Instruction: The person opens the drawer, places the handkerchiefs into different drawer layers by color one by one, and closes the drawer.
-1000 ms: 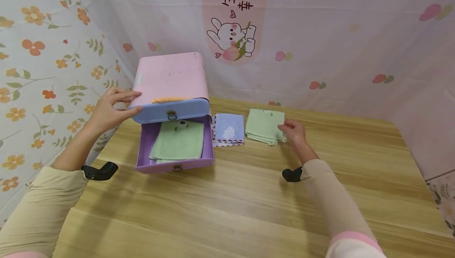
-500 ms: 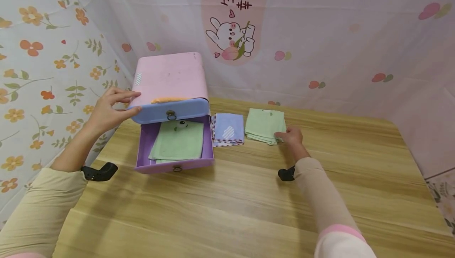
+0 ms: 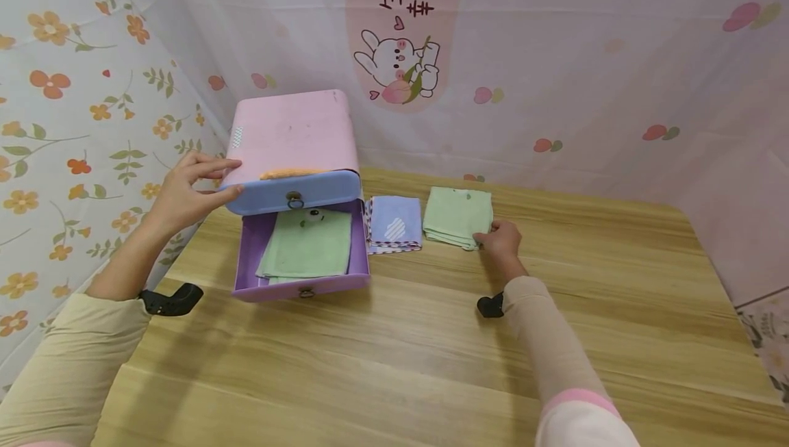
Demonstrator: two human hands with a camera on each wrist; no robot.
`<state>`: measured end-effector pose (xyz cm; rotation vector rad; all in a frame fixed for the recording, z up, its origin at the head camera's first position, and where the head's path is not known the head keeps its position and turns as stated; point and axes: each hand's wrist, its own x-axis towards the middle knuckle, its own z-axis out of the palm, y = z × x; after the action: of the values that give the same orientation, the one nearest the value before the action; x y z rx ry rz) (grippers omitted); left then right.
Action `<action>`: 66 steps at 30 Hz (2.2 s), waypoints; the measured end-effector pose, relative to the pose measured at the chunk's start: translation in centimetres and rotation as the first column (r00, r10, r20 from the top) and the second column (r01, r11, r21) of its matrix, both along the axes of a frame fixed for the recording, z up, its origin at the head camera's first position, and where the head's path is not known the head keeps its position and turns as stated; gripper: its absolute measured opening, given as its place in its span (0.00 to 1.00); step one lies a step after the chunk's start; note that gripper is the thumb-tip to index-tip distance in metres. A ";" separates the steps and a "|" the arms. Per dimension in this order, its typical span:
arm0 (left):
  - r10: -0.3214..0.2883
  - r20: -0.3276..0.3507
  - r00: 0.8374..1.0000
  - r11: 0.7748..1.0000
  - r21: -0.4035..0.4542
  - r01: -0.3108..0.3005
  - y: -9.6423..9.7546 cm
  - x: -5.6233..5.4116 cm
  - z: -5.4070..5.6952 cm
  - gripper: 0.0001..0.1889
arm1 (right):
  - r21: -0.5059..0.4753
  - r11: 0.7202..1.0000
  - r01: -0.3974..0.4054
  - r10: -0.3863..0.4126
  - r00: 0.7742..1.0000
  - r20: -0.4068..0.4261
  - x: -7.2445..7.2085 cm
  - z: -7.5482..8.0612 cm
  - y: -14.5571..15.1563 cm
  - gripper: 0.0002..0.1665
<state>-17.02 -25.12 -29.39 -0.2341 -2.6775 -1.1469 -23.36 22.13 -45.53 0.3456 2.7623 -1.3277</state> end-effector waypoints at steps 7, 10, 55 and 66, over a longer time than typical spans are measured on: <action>0.007 0.005 1.000 1.000 -0.008 -0.007 0.3 0.2 0.1 0.23 | -0.155 0.984 0.090 -0.084 0.995 0.048 0.1 -0.7 0.3 0.26; 0.014 0.012 1.000 1.000 -0.010 -0.014 0.4 0.3 0.2 0.23 | -0.204 0.969 0.143 -0.133 0.989 0.062 -0.1 -1.3 0.7 0.28; 0.020 -0.008 1.000 1.000 -0.024 -0.020 0.4 0.5 0.2 0.22 | -0.165 0.986 -0.026 0.043 0.994 0.096 5.4 -0.9 1.2 0.29; 0.018 0.001 1.000 0.999 -0.031 -0.018 0.5 0.7 0.3 0.22 | -0.174 0.979 -0.103 0.126 0.984 0.124 8.9 -0.6 1.3 0.29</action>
<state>-16.33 -24.64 -29.10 -0.2139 -2.6950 -1.1016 -14.44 23.47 -46.16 0.2513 2.5006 -1.4379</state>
